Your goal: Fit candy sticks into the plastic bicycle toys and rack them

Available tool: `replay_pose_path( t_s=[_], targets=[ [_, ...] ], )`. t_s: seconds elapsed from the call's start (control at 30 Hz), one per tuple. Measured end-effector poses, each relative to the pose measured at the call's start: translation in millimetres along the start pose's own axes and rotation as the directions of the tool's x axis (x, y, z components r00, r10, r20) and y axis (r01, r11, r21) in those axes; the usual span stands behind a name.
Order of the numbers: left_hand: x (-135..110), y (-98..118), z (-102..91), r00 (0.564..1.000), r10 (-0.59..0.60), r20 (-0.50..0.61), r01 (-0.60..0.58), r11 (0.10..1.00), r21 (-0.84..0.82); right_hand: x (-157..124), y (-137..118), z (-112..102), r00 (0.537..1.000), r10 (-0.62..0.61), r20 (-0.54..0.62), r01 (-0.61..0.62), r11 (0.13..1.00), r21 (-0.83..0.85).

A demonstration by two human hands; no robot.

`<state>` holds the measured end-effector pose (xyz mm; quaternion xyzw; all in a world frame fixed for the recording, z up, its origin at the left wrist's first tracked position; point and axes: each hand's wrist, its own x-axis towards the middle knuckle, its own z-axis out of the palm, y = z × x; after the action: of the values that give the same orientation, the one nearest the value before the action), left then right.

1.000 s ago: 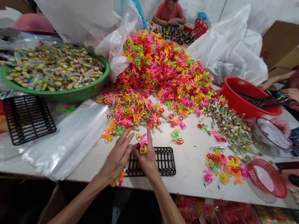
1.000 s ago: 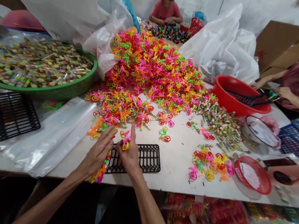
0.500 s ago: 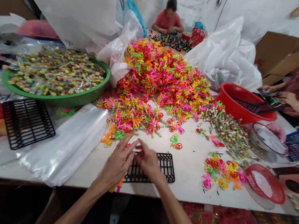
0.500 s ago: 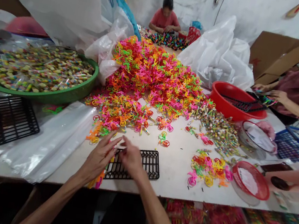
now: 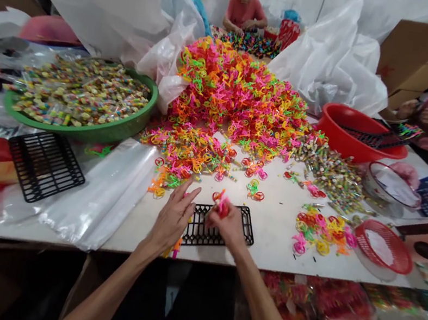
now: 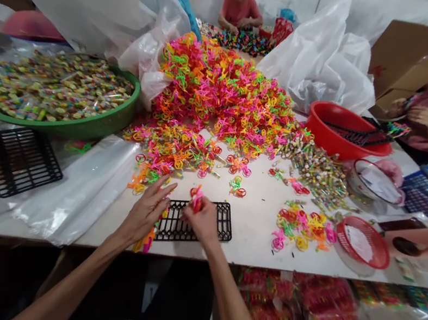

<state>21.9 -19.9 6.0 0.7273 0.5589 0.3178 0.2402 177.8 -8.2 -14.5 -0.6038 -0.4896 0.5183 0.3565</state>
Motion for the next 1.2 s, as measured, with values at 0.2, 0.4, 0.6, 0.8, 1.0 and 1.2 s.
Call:
replay_pose_path(
  t_s=[0.2,0.4,0.6,0.8,1.0,1.2],
  targets=[
    [0.6,2.1,0.0,1.000,-0.009,0.008,0.009,1.000,-0.002,-53.1,30.0,39.1,0.989,-0.149,-0.013,0.149,0.989,-0.014],
    [-1.2,0.4,1.8,1.000,-0.027,0.003,0.027,1.000,0.008,-58.2,42.7,44.9,0.881,-0.466,0.080,0.441,0.750,-0.493],
    [-2.7,4.3,-5.5,0.999,0.041,-0.006,-0.040,0.984,0.176,-48.4,18.6,26.8,0.887,-0.271,0.374,0.462,0.549,-0.697],
    [-10.3,16.9,-7.6,0.997,0.078,-0.008,-0.069,0.923,0.378,55.8,-35.4,-38.8,0.985,-0.161,0.070,0.128,0.385,-0.914],
    [-8.9,9.9,-3.2,0.993,0.111,0.043,-0.119,0.911,0.396,85.0,-36.0,-50.6,0.990,-0.143,-0.022,0.029,0.343,-0.939],
    [-8.4,3.6,-1.6,0.991,0.129,0.028,-0.131,0.929,0.347,29.6,-7.6,-57.4,0.997,-0.071,-0.037,0.039,0.834,-0.551]
  ],
)
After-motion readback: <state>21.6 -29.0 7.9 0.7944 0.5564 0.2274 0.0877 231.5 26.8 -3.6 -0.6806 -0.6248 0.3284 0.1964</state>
